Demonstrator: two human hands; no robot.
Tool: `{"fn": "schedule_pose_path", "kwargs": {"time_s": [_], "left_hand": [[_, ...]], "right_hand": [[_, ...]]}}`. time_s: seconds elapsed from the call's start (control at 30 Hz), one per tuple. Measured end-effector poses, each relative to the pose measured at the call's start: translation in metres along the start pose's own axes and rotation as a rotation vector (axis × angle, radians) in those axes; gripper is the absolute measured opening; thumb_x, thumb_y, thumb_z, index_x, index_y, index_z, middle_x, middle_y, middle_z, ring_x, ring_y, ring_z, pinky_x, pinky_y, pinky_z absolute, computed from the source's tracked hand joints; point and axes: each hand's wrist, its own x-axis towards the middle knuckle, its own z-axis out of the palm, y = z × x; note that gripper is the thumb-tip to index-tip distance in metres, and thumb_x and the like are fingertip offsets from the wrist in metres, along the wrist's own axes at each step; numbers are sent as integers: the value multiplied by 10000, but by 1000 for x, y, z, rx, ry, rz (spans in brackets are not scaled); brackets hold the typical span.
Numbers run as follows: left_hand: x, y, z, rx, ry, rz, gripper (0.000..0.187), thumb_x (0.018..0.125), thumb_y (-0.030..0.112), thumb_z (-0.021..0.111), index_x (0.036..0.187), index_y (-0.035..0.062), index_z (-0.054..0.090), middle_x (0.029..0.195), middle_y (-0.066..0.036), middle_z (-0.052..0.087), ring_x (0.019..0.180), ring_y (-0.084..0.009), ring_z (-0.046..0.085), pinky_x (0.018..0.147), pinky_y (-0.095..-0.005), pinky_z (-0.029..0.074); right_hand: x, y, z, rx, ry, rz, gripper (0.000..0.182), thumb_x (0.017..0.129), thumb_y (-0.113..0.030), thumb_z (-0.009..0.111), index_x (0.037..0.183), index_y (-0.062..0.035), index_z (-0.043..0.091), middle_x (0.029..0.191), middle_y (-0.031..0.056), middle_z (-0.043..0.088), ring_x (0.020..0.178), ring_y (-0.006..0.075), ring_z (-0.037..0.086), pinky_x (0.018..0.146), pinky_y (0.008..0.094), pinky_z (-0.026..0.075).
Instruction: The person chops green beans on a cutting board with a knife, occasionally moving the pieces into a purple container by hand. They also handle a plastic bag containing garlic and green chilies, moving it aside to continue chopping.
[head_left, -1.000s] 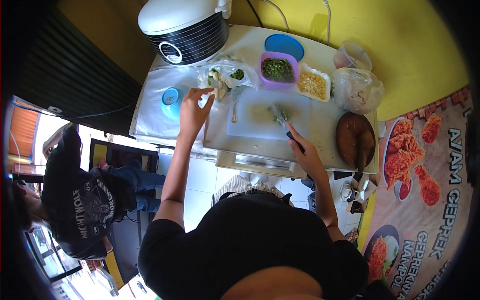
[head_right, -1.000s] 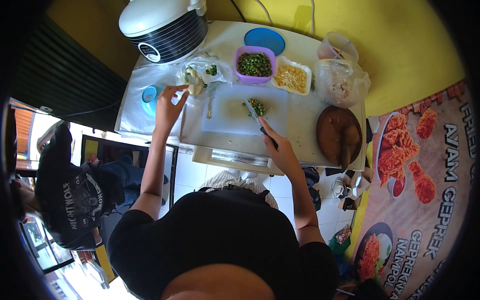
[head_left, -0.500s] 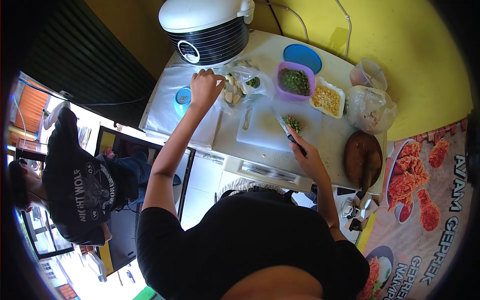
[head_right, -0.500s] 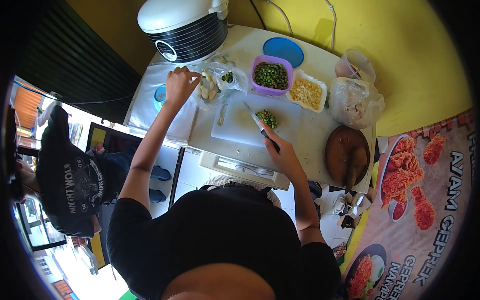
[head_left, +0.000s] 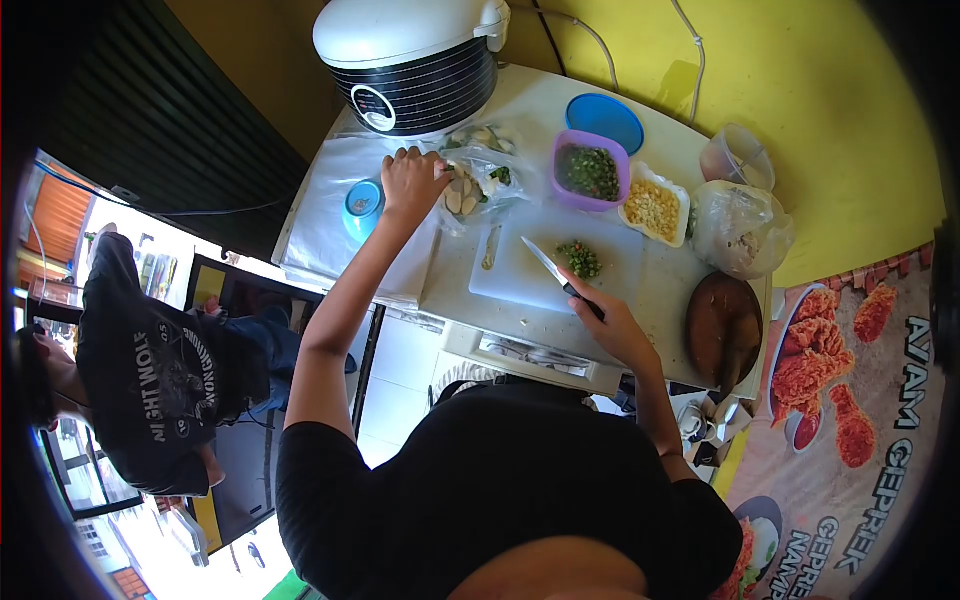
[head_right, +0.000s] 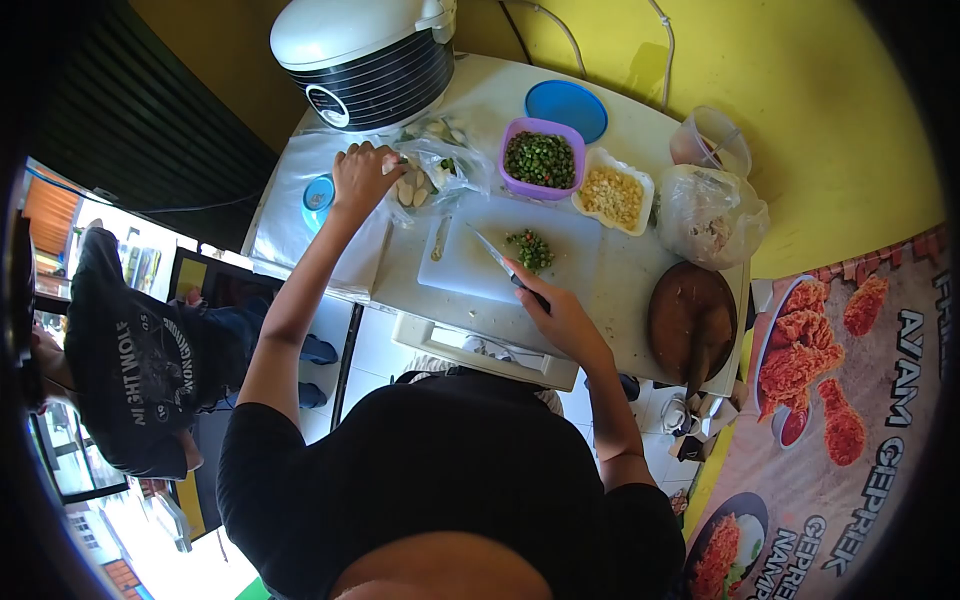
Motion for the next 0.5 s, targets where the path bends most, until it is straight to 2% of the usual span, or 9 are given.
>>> {"fn": "schedule_pose_path", "kwargs": {"time_s": [0.1, 0.23, 0.3, 0.33, 0.43, 0.5], "left_hand": [[0, 0, -2, 10, -31, -26, 197, 714, 362, 740, 855, 224, 750, 826, -57, 630, 858, -233, 608, 783, -399, 448], [0, -1, 2, -70, 1, -3, 175, 722, 348, 734, 808, 196, 734, 863, -68, 627, 884, -233, 604, 774, -397, 442], [2, 3, 4, -75, 2, -17, 175, 723, 346, 733, 799, 189, 732, 870, -66, 628, 886, -236, 604, 773, -399, 442], [2, 4, 4, -83, 0, -32, 176, 724, 345, 732, 790, 182, 730, 877, -64, 628, 887, -238, 604, 773, -402, 441], [4, 0, 4, -104, -42, -40, 201, 718, 361, 737, 813, 183, 740, 876, -66, 629, 894, -236, 605, 776, -401, 439], [-1, -4, 3, -141, -13, -19, 177, 729, 336, 732, 801, 175, 734, 882, -64, 628, 886, -235, 601, 780, -401, 436]], "right_hand": [[-1, -3, -2, -15, -30, 54, 478, 954, -135, 488, 1413, -241, 406, 787, 109, 516, 677, 127, 416, 717, 261, 432], [-5, 1, 2, 2, 7, 16, 479, 954, -134, 489, 1412, -245, 407, 772, 118, 514, 665, 131, 409, 708, 265, 434], [-7, 5, 3, 14, 17, 16, 481, 955, -132, 501, 1419, -214, 404, 740, 13, 418, 670, 92, 349, 652, 224, 378], [-9, 5, 3, 17, 15, 16, 481, 955, -132, 501, 1419, -214, 404, 740, 13, 418, 670, 92, 349, 652, 224, 378], [-14, 5, 1, -10, 9, 86, 477, 955, -134, 502, 1416, -213, 410, 759, 21, 462, 674, 92, 358, 663, 226, 384], [-16, 10, 4, -22, 69, 27, 468, 952, -155, 502, 1402, -257, 422, 742, 124, 493, 643, 131, 409, 688, 265, 433]]}}
